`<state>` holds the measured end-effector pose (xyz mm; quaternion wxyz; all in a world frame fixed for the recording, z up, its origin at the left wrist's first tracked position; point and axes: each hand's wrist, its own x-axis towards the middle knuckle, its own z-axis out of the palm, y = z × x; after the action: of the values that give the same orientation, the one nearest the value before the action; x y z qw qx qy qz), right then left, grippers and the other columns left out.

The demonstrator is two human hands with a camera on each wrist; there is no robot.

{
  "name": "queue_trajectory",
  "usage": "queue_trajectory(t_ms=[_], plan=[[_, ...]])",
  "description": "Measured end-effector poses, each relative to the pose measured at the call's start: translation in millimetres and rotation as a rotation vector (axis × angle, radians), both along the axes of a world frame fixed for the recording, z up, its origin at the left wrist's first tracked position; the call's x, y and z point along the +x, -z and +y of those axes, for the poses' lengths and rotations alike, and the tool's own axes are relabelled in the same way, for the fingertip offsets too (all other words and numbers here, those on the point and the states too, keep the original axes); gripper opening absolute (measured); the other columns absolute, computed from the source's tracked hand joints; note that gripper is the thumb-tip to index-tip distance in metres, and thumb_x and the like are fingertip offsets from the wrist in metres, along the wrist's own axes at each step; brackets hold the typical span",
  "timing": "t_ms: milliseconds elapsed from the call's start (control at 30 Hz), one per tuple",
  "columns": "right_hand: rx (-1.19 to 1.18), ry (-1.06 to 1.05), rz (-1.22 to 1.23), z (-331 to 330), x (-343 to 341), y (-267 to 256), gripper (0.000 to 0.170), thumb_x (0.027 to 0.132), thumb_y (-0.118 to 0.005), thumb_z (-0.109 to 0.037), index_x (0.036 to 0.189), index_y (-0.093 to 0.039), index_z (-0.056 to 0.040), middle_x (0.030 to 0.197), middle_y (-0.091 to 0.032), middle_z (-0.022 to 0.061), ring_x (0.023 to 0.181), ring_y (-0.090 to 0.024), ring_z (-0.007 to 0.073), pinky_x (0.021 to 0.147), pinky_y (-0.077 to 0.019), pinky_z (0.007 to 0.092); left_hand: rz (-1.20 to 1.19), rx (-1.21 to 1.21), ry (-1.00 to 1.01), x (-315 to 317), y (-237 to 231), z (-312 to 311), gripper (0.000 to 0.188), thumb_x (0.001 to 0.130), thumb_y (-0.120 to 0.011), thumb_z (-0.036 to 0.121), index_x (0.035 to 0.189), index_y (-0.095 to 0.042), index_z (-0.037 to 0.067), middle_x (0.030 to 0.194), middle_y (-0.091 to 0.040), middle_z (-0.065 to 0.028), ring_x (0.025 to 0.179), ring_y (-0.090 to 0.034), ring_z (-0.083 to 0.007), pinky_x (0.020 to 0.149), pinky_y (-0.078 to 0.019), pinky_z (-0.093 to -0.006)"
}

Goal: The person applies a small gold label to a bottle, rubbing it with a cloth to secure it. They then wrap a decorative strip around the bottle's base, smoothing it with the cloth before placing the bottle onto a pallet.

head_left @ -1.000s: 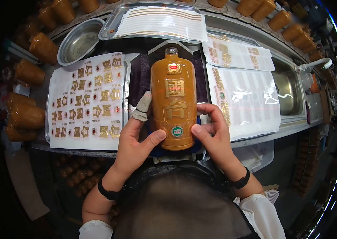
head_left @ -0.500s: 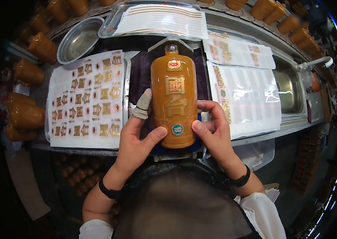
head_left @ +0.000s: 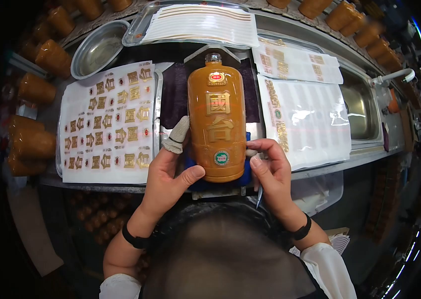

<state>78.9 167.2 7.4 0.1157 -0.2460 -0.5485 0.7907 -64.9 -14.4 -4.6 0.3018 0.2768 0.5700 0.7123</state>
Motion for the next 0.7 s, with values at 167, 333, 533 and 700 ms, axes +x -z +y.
queue_trajectory(t_ms=[167,333,533,700], plan=[[0.145,0.024,-0.01,-7.8,-7.4,-3.7,0.045,0.089,-0.072,-0.009,0.127,-0.048,-0.0015,0.1,-0.059,0.0006,0.062,-0.049,-0.0008,0.057,-0.0387,0.0148,0.013,-0.016,-0.014,1.8,0.6,1.5,0.082,0.087,-0.076,0.008,0.154,-0.029,-0.002,0.158,-0.035,-0.0137,0.146,-0.032,-0.0238,0.121,-0.0219,-0.0387],[0.206,0.007,-0.024,-7.2,-8.0,-3.1,0.047,0.088,-0.074,-0.01,0.126,-0.048,-0.002,0.09,-0.058,-0.0021,0.058,-0.046,-0.0022,0.053,-0.036,0.0142,0.04,-0.047,-0.024,1.5,2.2,1.2,0.083,0.086,-0.076,0.009,0.154,-0.029,-0.002,0.159,-0.034,-0.0128,0.146,-0.032,-0.0227,0.121,-0.0221,-0.0379],[0.164,-0.006,-0.01,-6.4,-7.8,-4.8,0.046,0.09,-0.072,-0.009,0.128,-0.046,-0.0016,0.114,-0.057,0.0057,0.067,-0.055,0.0005,0.06,-0.0415,0.0149,0.037,-0.012,-0.01,1.1,3.1,-0.3,0.074,0.092,-0.069,0.007,0.154,-0.029,-0.002,0.159,-0.033,-0.0126,0.146,-0.031,-0.022,0.12,-0.0223,-0.0371],[0.122,-0.016,0.032,-4.3,-5.3,1.3,0.042,0.095,-0.064,-0.01,0.131,-0.044,-0.0012,0.124,-0.053,0.0087,0.078,-0.061,0.0036,0.07,-0.0456,0.0171,-0.104,-0.024,0.016,-4.1,3.2,-8.3,0.065,0.097,-0.061,0.004,0.154,-0.029,-0.002,0.158,-0.035,-0.0132,0.146,-0.031,-0.0217,0.12,-0.0224,-0.037]])
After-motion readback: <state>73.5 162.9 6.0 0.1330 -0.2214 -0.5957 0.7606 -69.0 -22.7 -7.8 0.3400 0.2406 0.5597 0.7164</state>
